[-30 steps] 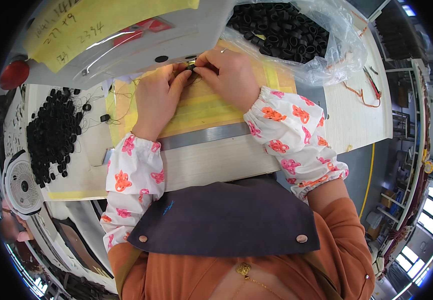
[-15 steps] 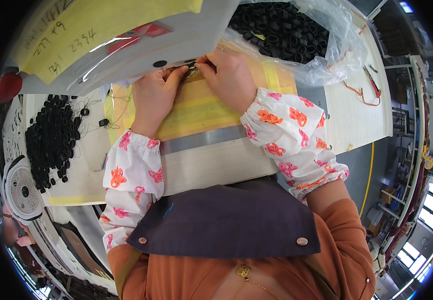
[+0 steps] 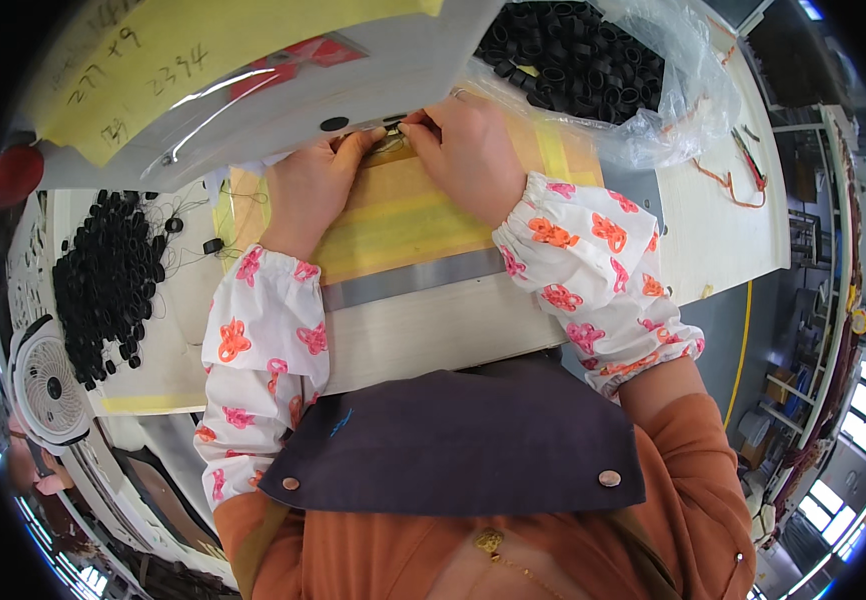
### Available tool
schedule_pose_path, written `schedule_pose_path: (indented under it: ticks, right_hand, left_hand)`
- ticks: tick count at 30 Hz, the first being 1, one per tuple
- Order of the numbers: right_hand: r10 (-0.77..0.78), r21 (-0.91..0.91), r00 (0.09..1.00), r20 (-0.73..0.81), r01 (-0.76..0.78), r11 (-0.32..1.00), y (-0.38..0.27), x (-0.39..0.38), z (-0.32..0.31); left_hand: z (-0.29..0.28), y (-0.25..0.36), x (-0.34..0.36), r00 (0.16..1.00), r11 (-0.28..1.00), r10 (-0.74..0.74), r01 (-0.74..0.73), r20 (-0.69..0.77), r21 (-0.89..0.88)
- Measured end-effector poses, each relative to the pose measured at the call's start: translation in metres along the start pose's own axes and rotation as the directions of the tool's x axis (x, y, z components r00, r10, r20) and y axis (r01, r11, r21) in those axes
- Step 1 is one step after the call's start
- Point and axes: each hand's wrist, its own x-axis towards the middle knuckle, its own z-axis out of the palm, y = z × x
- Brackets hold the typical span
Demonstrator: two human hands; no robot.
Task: The person is using a sewing machine to join small fabric or leather components together.
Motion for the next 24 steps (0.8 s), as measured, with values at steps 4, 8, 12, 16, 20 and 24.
schedule_pose_path:
  ticks: [4,8,12,16,20,24]
  right_hand:
    - [0.032,-0.032,0.998,0.047,-0.031,0.999,-0.0015,0.0023,-0.0012]
    - [0.056,-0.047,0.996,0.071,-0.052,0.998,-0.0035,0.0032,-0.0026]
    - [0.049,-0.02,0.997,0.066,-0.048,0.999,-0.0021,0.0017,-0.0005]
    - [0.02,-0.026,0.998,0.054,-0.019,0.999,-0.0028,0.0016,-0.0022]
    - [0.021,-0.001,0.999,0.043,-0.021,1.0,-0.0005,0.0029,-0.0009]
    - [0.032,-0.045,0.998,0.06,-0.029,0.999,-0.0033,0.0045,-0.0011]
  left_hand:
    - [-0.0043,0.0055,0.0005,0.997,0.997,-0.059,0.056,0.045,0.051]
    - [-0.0041,0.0036,0.0006,0.999,1.0,-0.005,0.004,0.047,0.016]
    - [-0.003,-0.0012,-0.0006,0.998,0.999,0.054,-0.054,0.019,-0.003]
    - [-0.0034,0.0014,0.0001,0.999,0.999,0.046,-0.046,0.014,0.01]
    - [-0.0033,0.0002,0.0017,0.999,0.999,0.026,-0.027,0.029,0.041]
    - [-0.0037,0.0,0.0,0.999,0.999,-0.017,0.016,0.034,0.03]
